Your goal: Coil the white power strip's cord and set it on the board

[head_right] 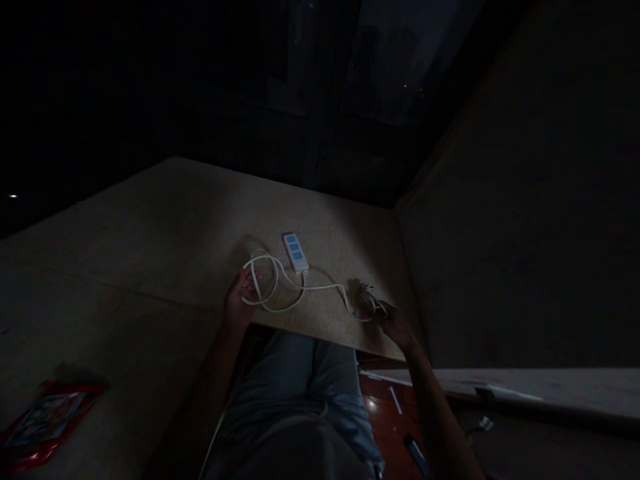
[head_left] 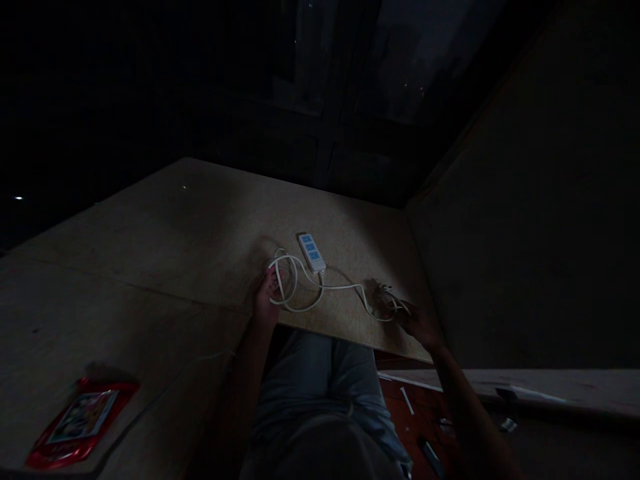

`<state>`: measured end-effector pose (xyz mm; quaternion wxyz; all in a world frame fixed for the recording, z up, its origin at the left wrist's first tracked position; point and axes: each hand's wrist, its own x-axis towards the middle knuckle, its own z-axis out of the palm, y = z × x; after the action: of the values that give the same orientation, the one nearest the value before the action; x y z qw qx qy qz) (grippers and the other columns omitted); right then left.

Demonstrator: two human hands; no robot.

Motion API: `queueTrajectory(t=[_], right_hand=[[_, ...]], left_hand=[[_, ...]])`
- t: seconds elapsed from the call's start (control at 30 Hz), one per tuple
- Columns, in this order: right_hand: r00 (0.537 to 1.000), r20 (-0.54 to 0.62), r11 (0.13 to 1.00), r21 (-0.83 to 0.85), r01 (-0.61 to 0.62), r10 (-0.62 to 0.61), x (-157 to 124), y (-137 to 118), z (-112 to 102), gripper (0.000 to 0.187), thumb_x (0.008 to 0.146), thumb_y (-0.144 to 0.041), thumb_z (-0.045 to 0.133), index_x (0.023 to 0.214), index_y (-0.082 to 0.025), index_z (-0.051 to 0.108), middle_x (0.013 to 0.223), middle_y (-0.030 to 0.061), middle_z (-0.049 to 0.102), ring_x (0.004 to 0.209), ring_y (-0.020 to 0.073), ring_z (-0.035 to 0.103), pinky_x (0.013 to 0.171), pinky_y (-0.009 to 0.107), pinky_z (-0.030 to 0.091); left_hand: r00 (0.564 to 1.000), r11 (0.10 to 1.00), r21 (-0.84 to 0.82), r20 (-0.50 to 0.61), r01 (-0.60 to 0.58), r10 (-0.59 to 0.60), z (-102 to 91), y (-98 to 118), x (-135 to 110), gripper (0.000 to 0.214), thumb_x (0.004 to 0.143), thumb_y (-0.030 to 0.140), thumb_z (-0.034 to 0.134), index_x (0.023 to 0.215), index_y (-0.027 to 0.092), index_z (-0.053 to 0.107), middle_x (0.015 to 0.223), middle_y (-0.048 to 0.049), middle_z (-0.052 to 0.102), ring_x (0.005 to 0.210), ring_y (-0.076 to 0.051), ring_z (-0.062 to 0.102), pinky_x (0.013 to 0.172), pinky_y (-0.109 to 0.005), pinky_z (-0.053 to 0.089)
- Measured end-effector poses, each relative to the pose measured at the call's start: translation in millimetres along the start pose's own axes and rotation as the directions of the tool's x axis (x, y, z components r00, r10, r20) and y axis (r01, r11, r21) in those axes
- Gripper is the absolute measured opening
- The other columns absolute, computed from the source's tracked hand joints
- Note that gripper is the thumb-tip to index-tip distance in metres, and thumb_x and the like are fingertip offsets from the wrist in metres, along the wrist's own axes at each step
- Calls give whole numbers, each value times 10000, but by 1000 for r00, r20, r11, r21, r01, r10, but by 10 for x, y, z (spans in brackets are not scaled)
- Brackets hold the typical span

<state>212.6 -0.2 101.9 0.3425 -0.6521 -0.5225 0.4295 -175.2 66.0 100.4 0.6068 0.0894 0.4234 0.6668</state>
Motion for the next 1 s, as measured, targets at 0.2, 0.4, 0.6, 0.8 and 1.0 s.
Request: queueTrajectory(t=[0.2, 0.4, 0.6, 0.8, 1.0], right_hand=[[1000, 17, 1000, -28, 13, -13, -23, -81, 115, 430, 667, -455, 685, 943, -127, 717, 583, 5, 526, 575, 156, 474, 493, 228, 337], [994, 55, 995, -44, 92, -90, 15, -95, 308, 414, 716, -478, 659, 953, -147, 729, 846, 56, 691, 794, 247, 613, 721, 312, 468], [972, 135, 973, -104, 205, -191, -6, -98, 439, 370, 807, -471, 602, 966, -161, 726, 949, 64, 709, 907, 276, 637, 837, 342, 473], [981, 69, 979, -79, 186, -181, -76, -220, 445, 505, 892, -606, 531, 965, -152, 741, 964, 100, 713, 867, 248, 630, 735, 303, 485], [988, -23, 984, 88, 157, -156, -177, -479, 357, 609, 873, -666, 553, 1107, -120, 689, 931, 109, 685, 467, 68, 337, 430, 213, 251]], left_hand=[[995, 999, 19, 90, -34, 32, 163, -74, -59, 430, 604, 370, 793, 976, 183, 683, 1222, -88, 654, 1230, -264, 553, 828, -295, 487], [965, 986, 162, 261, -50, 6, 356, -162, -223, 556, 587, 341, 827, 1070, 171, 610, 1133, -118, 690, 1095, -281, 644, 853, -335, 470], [931, 980, 185, 365, -73, 0, 440, -289, -305, 623, 600, 348, 831, 1135, 183, 559, 1086, -134, 700, 953, -276, 687, 734, -327, 491], [901, 929, 357, 428, -97, -70, 344, -394, -259, 659, 633, 308, 797, 1254, 189, 611, 1170, -119, 682, 1065, -275, 650, 825, -331, 517], [808, 802, 549, 569, -237, -151, 190, -561, -123, 687, 717, 323, 724, 1363, 139, 580, 1346, -124, 592, 1184, -282, 585, 1023, -399, 456]])
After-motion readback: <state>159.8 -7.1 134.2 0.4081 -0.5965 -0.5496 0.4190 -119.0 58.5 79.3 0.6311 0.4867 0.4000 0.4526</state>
